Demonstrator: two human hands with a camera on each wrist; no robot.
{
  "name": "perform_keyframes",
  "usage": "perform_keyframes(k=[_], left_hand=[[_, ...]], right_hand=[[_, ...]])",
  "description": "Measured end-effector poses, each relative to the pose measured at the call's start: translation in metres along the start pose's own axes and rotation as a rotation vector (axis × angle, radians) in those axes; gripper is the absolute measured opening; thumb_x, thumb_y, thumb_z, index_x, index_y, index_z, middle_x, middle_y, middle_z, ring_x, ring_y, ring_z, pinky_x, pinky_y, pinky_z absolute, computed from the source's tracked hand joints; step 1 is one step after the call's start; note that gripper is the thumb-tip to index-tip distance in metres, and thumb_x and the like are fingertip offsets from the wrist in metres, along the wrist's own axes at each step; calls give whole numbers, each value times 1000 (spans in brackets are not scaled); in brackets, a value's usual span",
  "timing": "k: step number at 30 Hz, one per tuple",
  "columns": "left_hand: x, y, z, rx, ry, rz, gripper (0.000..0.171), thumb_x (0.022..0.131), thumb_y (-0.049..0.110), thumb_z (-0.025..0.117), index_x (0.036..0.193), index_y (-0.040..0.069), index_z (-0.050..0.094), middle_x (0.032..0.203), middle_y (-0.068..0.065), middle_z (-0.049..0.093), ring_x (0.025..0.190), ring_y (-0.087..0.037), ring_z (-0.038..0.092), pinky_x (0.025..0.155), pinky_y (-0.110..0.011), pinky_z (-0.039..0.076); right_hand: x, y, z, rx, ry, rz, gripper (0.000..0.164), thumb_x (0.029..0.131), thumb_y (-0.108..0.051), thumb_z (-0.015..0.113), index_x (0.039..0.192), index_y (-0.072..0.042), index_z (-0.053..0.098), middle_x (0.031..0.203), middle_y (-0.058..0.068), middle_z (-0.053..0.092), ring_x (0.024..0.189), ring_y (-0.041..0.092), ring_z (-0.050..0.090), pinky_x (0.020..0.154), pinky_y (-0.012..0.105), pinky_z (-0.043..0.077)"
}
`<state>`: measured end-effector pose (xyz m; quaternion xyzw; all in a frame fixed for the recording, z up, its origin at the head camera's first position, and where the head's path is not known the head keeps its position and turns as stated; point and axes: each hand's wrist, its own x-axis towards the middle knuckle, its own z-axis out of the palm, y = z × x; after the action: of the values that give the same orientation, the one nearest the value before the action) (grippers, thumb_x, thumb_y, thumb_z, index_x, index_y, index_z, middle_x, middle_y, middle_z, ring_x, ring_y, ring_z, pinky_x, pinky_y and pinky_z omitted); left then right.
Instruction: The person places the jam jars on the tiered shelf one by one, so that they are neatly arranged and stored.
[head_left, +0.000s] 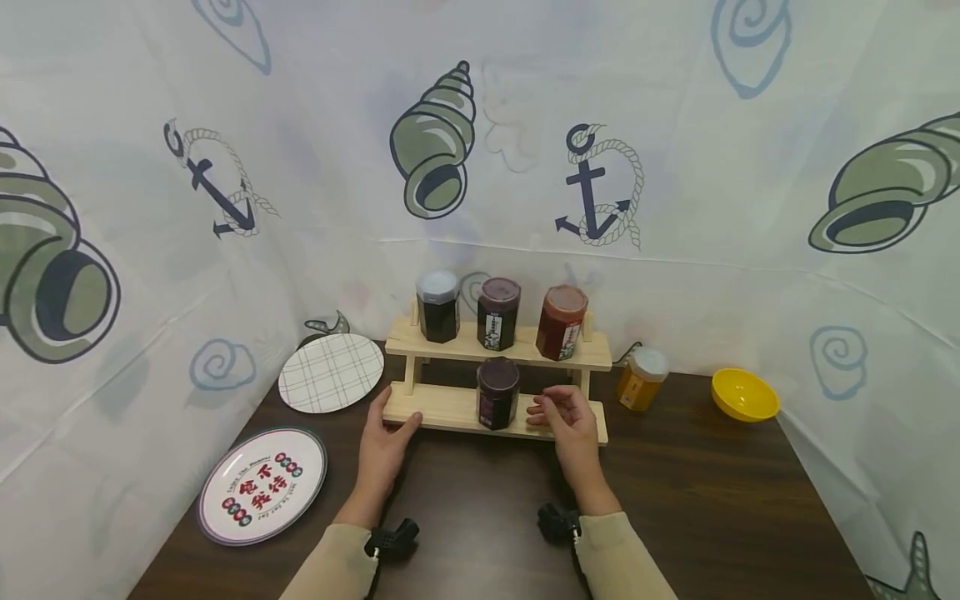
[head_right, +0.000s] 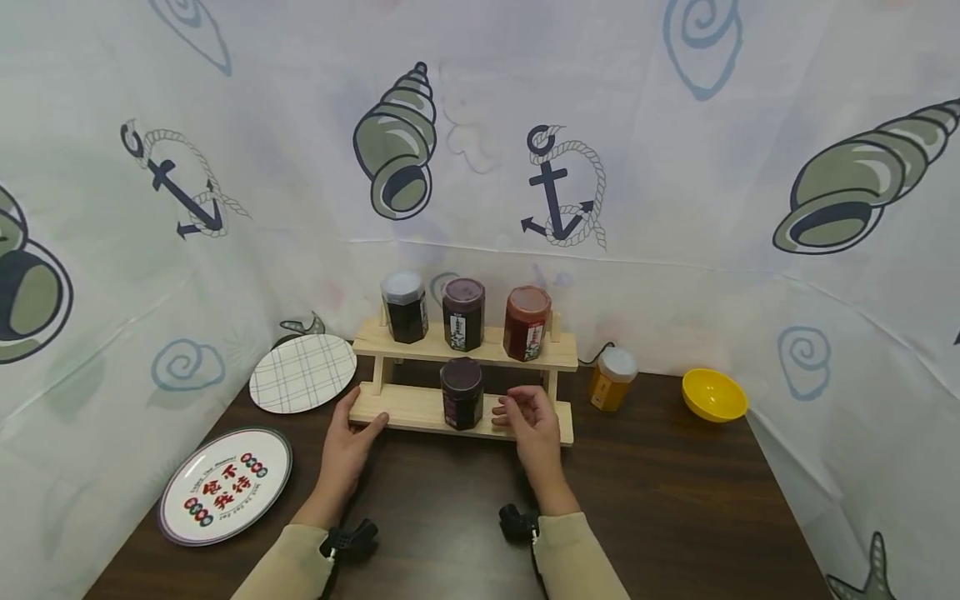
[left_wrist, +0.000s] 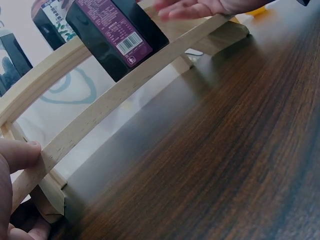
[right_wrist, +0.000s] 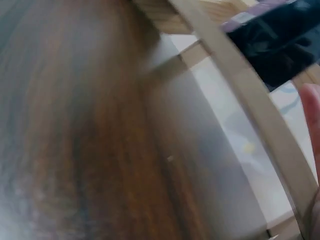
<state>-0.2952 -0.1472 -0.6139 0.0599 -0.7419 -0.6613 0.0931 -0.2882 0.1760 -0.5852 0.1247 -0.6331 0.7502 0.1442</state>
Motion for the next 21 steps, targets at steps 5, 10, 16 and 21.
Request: perform_keyframes(k=[5, 10, 16, 21], left_hand=[[2, 0, 0, -4, -6, 11, 86, 100, 24, 83, 171, 18, 35, 175, -19, 36, 153, -33, 46, 95, -3, 40], [2, 0, -1, 0, -6, 17, 86, 100, 26, 83, 171, 18, 34, 175, -20, 36, 153, -33, 46, 94, -3, 39], [2, -3, -1, -5, 3, 12, 86, 100, 22, 82, 171, 18, 34, 174, -20, 36, 150, -33, 48, 93, -3, 41], [2, -3, 0, 2, -2, 7, 87, 100, 23, 83, 172, 18, 34, 175, -20, 35, 151, -34, 48, 93, -3, 41]], right_hand=[[0, -2, -13, 143, 120, -88, 37, 114, -17, 59, 120, 19, 52, 102, 24, 75, 84, 26, 81, 70, 42, 67], [4, -3, -26, 314, 189, -250, 31, 116, -9, 51, 109, 20, 50, 90, 21, 75, 72, 28, 79, 61, 39, 65], [10, -6, -50, 422, 228, -343, 27, 118, -10, 45, 109, 14, 55, 89, 23, 75, 72, 29, 79, 60, 37, 65], [10, -11, -80, 377, 413, -388, 31, 117, -16, 51, 108, 13, 56, 88, 22, 71, 67, 29, 75, 58, 34, 63]])
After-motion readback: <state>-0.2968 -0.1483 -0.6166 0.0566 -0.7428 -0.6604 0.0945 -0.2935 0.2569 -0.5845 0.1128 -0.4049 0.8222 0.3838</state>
